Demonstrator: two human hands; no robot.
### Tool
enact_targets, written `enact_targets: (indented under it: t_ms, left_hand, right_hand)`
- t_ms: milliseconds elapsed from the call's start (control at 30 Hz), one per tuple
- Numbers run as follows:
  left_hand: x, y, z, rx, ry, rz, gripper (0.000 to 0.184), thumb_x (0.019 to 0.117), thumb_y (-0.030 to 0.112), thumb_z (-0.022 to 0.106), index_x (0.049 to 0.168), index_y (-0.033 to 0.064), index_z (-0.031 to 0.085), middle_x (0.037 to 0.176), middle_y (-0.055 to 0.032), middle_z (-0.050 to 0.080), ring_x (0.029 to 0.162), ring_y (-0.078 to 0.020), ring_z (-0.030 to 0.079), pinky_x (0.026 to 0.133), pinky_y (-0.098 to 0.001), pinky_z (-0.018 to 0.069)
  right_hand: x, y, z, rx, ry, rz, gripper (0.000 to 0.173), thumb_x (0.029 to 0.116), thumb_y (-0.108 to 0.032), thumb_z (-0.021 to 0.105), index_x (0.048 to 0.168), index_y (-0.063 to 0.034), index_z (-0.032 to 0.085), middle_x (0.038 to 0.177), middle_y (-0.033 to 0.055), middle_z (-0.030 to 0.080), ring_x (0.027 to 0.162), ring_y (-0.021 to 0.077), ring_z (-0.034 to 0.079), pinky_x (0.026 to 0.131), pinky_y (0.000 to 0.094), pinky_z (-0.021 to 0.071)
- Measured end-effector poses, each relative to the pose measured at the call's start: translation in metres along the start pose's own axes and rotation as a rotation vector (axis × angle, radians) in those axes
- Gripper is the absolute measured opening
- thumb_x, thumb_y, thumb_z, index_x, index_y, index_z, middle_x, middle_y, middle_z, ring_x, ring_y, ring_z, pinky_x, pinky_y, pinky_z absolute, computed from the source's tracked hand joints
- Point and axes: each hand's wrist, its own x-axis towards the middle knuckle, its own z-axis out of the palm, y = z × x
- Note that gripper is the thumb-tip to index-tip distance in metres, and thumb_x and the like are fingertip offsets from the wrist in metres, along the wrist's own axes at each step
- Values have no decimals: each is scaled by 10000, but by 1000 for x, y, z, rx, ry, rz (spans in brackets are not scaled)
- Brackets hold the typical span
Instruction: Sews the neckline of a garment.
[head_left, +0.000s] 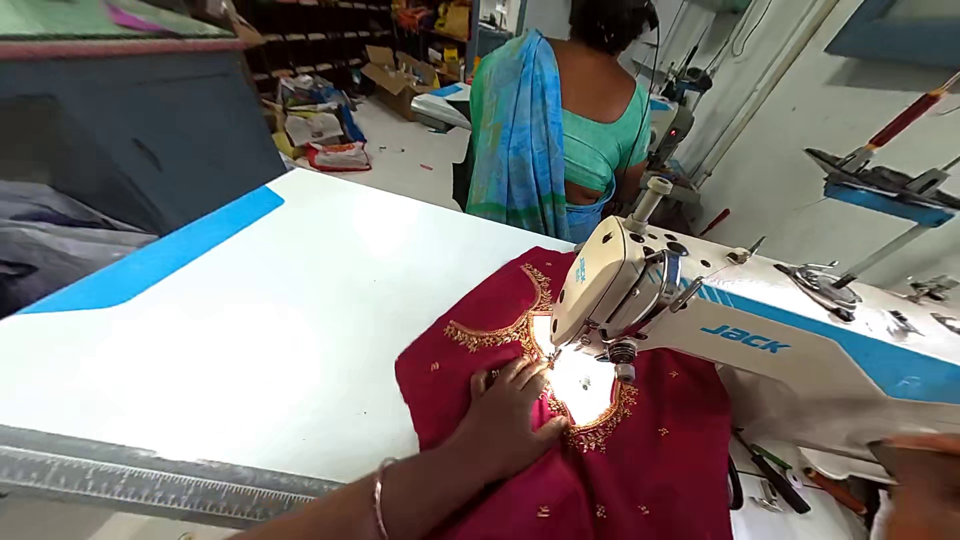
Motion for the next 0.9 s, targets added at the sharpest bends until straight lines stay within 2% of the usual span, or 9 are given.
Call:
enact_targets:
  t_ms: [100, 167, 233, 300, 433, 500, 600, 767, 900]
  left_hand:
    - [-4, 29, -1, -90, -88, -156, 697, 1035, 535, 430, 1604, 147, 326, 1710, 10, 187, 1588, -223, 65, 1186, -668, 68]
    - [-3, 31, -11, -63, -133, -150, 633, 1067, 479, 413, 1596, 138, 339, 1702, -8, 212, 1583, -238, 107, 1182, -665, 124]
    - [0, 22, -22, 3, -101, -66, 530, 1082, 382, 439, 1535, 107, 446, 1647, -55, 341, 1542, -272, 252, 1159, -654, 230]
    - [8, 5, -31, 101, -11, 23, 488, 1062, 321, 502, 1494, 94, 505, 1623, -73, 384, 1521, -292, 296, 1150, -638, 262]
    - [30, -42, -44, 199, 57, 27, 628, 1051, 487, 493, 1584, 171, 391, 1693, -8, 258, 1571, -271, 187, 1173, -615, 234]
    - [33, -52, -46, 235, -8, -77, 730, 1021, 639, 422, 1630, 260, 284, 1718, 29, 171, 1584, -274, 116, 1183, -635, 166]
    - [24, -40, -43, 251, -68, -212, 819, 984, 723, 384, 1652, 293, 186, 1732, 13, 86, 1586, -321, 50, 1161, -688, 144]
    - [19, -34, -46, 252, -102, -274, 890, 932, 774, 427, 1650, 306, 188, 1733, 8, 63, 1582, -325, 47, 1133, -708, 178]
    - [25, -31, -70, 253, -144, -241, 846, 928, 685, 571, 1629, 322, 269, 1697, -35, 224, 1546, -358, 199, 1081, -724, 273]
  right_hand:
    - [-34, -48, 60, 31, -614, 180, 348, 987, -157, 620, 1229, 92, 611, 830, 127, 643, 686, 175, 597, 636, 367, 528]
    - [-47, -51, 88, -17, -772, 240, 388, 991, -230, 619, 1288, 19, 607, 797, 111, 626, 657, 216, 581, 620, 403, 515]
    - [-53, -48, 102, -110, -867, 266, 457, 1007, -328, 604, 1339, -17, 565, 836, 122, 633, 699, 263, 607, 668, 456, 529]
    - [-57, -50, 108, -255, -855, 206, 493, 1014, -348, 570, 1389, -28, 557, 975, 180, 693, 795, 353, 679, 722, 537, 551]
    - [-64, -44, 125, -410, -679, -78, 438, 961, -215, 539, 1339, -7, 615, 1060, 195, 734, 731, 369, 732, 580, 528, 574]
    - [-47, -52, 127, -451, -865, 7, 501, 994, -182, 473, 1472, -34, 502, 1255, 210, 675, 907, 383, 729, 736, 528, 579]
    - [-15, -63, 135, -473, -1122, 174, 604, 1027, -191, 473, 1600, -94, 309, 1489, 191, 501, 1197, 345, 634, 985, 493, 518]
    - [17, -53, 151, -386, -1168, 173, 674, 998, -155, 596, 1590, -43, 295, 1507, 206, 484, 1375, 338, 504, 1131, 496, 405]
    - [30, -40, 158, -265, -1152, 148, 736, 933, -97, 674, 1569, -14, 314, 1446, 216, 534, 1334, 331, 533, 1116, 500, 415]
